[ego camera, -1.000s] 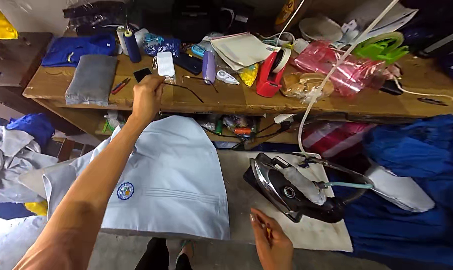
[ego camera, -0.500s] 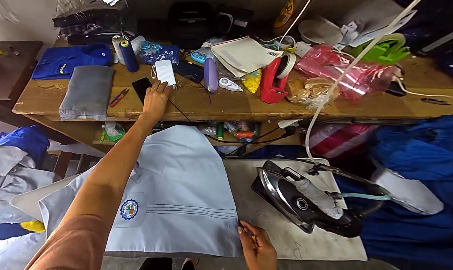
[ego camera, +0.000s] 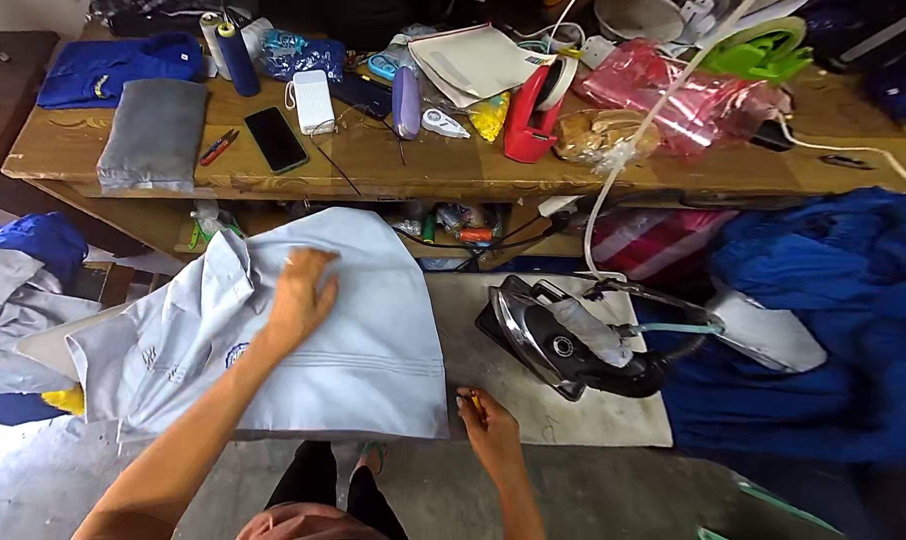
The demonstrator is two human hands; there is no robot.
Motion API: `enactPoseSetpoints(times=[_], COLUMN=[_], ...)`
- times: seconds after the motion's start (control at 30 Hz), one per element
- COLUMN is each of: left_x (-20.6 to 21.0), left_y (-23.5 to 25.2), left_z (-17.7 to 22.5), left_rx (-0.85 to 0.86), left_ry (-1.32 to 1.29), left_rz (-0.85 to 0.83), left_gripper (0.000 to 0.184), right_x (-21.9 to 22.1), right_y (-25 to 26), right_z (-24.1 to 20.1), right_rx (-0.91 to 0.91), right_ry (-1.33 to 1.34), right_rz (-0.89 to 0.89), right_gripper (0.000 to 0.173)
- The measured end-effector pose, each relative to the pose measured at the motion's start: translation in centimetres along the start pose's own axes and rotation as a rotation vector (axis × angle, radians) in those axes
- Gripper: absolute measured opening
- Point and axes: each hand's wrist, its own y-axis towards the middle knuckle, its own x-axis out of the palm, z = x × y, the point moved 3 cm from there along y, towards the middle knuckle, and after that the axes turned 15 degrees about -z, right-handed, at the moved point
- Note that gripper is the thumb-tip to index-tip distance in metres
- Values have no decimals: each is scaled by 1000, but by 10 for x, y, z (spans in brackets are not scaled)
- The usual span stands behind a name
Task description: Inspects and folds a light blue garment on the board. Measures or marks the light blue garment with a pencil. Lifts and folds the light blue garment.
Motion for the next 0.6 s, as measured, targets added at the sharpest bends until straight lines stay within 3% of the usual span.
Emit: enactPoseSetpoints(times=[0.13,0.27,0.4,0.5,0.6], left_x=[99,152,169,165,157], left_y=[-94,-129,-127,-119,-113], left_z=[62,101,109,105,98], left_rx=[176,266,224,111,-68], left_ry=[-112,-37,-14,-199,-452], left_rz=[-262,-353,-386,-400,-299], left_gripper=[26,32,24,25,30], right_x=[-2,-1,-3,-4,-2], right_y=[1,4,1,0,1], right_z=[9,18,22,25,26], right_rx=[8,4,-3,-18,-26], right_ry=[68,100,130,167,188], right_rz=[-108,-191,-243,-280,-314], right_gripper=[24,25,25,23,21])
